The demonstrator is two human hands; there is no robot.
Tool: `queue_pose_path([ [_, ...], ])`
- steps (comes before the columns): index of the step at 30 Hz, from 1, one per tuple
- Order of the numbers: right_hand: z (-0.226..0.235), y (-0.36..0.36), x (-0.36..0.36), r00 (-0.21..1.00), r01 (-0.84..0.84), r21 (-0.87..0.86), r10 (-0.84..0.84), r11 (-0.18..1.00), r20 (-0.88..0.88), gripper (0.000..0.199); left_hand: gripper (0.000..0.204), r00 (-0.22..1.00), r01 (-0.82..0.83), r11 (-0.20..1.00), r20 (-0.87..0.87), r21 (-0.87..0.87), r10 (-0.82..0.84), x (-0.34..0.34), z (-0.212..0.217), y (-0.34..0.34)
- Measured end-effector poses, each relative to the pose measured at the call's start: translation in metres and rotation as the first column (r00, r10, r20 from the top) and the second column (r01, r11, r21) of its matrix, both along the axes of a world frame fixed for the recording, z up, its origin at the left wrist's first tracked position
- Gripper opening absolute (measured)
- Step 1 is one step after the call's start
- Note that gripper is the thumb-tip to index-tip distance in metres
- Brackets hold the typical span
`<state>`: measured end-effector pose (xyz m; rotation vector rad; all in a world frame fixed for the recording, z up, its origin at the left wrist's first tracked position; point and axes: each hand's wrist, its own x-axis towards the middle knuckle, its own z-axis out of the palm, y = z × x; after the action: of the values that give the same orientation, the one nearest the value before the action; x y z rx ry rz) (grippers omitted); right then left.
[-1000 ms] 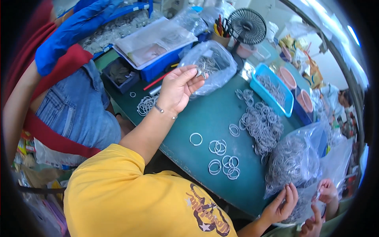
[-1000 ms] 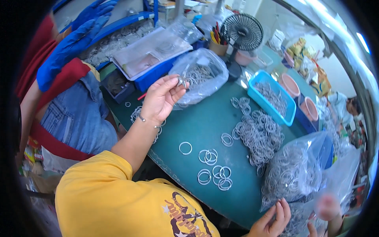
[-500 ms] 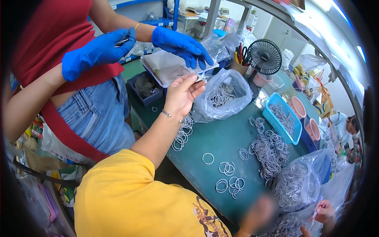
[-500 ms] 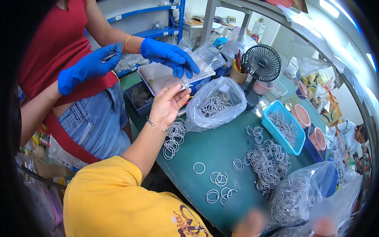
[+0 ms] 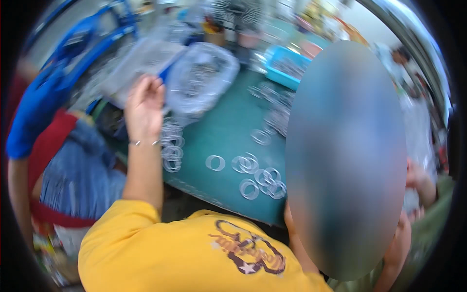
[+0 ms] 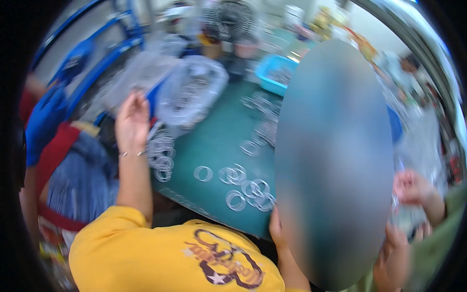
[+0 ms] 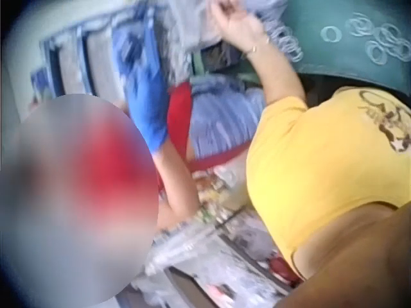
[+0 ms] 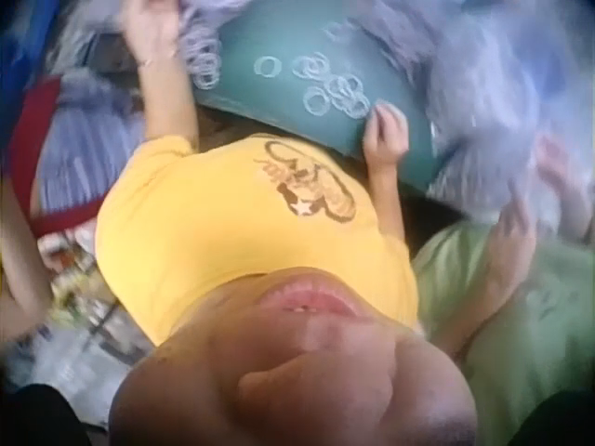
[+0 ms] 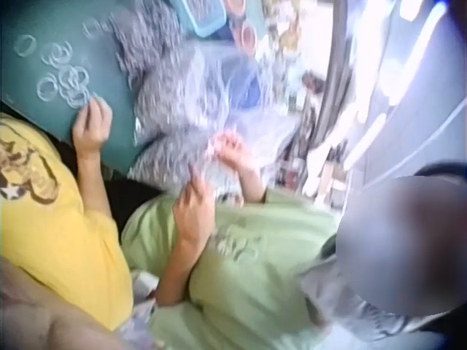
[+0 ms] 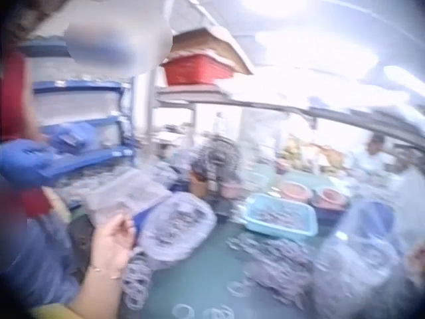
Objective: The person assembles small metal rings and star-shaped ornaments by hand, picking up several finished star pieces and holding them in their palm before continuing to manipulate the rings.
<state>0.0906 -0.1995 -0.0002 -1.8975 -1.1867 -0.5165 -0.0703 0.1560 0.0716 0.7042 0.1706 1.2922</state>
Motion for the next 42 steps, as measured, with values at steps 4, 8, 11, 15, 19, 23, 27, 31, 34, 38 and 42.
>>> queue_pose_path([
  [4, -0.004, -0.002, 0.002, 0.997, -0.076, 0.119, 0.079, 0.99, -0.025, 0.017, 0.011, 0.933, 0.222, 0.969, -0.312, 0.108, -0.179, 0.053, 0.002, -0.078],
  [8, -0.013, -0.017, -0.001, 0.997, -0.045, 0.144, 0.054, 0.989, -0.063, 0.016, 0.01, 0.732, 0.632, 0.677, -0.577, 0.378, -0.362, 0.109, 0.022, -0.16],
  [11, -0.015, -0.02, -0.003, 0.998, -0.027, 0.158, 0.035, 0.987, -0.044, 0.015, 0.012, 0.77, 0.637, 0.37, -0.539, 0.676, -0.341, 0.151, 0.05, -0.208],
  [15, -0.016, -0.019, -0.006, 0.995, -0.057, 0.152, 0.068, 0.987, -0.067, 0.016, 0.016, 0.972, 0.086, 0.094, -0.063, 0.992, -0.225, 0.22, 0.067, -0.256],
  [19, -0.018, -0.021, -0.006, 0.993, -0.052, 0.156, 0.067, 0.986, -0.097, 0.018, 0.015, 0.954, 0.211, -0.257, -0.256, 0.943, -0.155, 0.271, 0.079, -0.295],
  [23, -0.018, -0.017, -0.007, 0.986, -0.091, 0.139, 0.108, 0.986, -0.125, 0.018, 0.023, 0.808, 0.53, -0.722, -0.523, 0.444, 0.272, 0.297, 0.107, -0.337],
  [27, -0.019, -0.023, -0.004, 0.984, -0.082, 0.124, 0.1, 0.989, -0.147, 0.017, 0.035, 0.829, 0.455, -0.748, -0.536, 0.484, 0.157, 0.329, 0.078, -0.392],
  [31, -0.021, -0.021, -0.003, 0.984, -0.094, 0.148, 0.114, 0.985, -0.133, 0.016, 0.047, 0.742, 0.566, -0.684, -0.647, 0.461, 0.178, 0.338, 0.064, -0.396],
  [34, -0.022, -0.023, -0.004, 0.98, -0.082, 0.143, 0.106, 0.986, -0.17, 0.015, 0.052, 0.725, 0.494, -0.766, -0.681, 0.411, 0.102, 0.347, 0.074, -0.383],
  [38, -0.02, -0.025, -0.004, 0.973, -0.069, 0.166, 0.104, 0.984, -0.207, 0.013, 0.056, 0.65, 0.545, -0.75, -0.754, 0.375, 0.096, 0.342, 0.065, -0.373],
  [42, -0.026, -0.024, -0.001, 0.973, -0.087, 0.165, 0.119, 0.982, -0.196, 0.016, 0.05, 0.685, 0.527, -0.675, -0.728, 0.516, -0.022, 0.329, 0.056, -0.369],
])
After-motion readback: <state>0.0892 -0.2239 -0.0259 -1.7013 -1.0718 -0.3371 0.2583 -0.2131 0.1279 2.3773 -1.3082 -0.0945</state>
